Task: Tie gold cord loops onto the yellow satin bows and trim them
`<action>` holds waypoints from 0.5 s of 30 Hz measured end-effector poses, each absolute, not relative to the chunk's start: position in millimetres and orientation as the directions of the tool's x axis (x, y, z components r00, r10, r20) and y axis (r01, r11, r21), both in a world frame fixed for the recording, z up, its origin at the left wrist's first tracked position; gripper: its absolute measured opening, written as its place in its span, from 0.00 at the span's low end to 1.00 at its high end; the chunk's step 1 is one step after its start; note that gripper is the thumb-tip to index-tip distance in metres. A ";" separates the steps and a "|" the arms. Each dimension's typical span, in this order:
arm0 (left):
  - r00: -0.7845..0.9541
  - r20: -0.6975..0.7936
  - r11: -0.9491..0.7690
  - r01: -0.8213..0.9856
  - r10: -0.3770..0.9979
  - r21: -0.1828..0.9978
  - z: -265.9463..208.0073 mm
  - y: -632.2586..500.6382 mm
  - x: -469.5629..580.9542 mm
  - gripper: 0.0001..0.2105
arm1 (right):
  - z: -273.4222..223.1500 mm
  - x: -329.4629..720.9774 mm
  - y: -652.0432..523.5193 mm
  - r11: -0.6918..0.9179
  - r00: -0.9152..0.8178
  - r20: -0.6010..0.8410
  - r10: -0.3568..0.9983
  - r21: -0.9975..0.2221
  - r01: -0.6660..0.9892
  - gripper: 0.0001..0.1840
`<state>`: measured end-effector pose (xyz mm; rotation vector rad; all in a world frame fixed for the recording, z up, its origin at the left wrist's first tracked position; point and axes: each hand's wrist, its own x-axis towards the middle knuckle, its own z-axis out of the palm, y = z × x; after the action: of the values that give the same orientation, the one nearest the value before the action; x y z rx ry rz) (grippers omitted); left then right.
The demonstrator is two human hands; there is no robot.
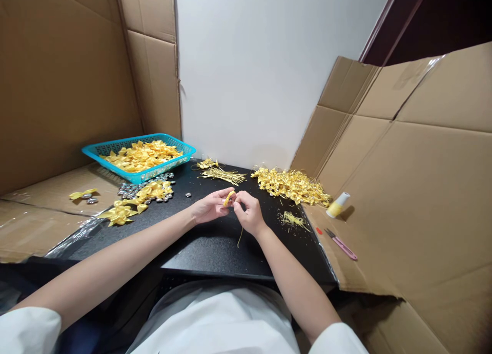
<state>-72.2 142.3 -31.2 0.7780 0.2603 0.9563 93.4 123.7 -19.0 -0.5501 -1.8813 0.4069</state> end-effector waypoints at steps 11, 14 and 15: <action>0.527 0.111 0.276 -0.599 0.842 0.752 -29.7 144.2 -73.7 0.17 | -19.3 99.5 131.5 0.849 -0.373 0.763 0.528 -0.456 0.269 0.08; 0.490 0.107 0.224 -0.570 0.865 0.790 -33.0 147.6 -73.7 0.17 | -23.5 99.3 136.5 0.831 -0.327 0.766 0.553 -0.481 0.278 0.07; 0.477 0.108 0.207 -0.560 0.872 0.802 -33.9 148.7 -73.7 0.17 | -25.1 99.0 137.9 0.825 -0.313 0.765 0.562 -0.493 0.276 0.06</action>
<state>-73.7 148.7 -33.9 0.9017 0.4130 1.0372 99.0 137.9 -25.1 -0.6278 -1.9114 0.3269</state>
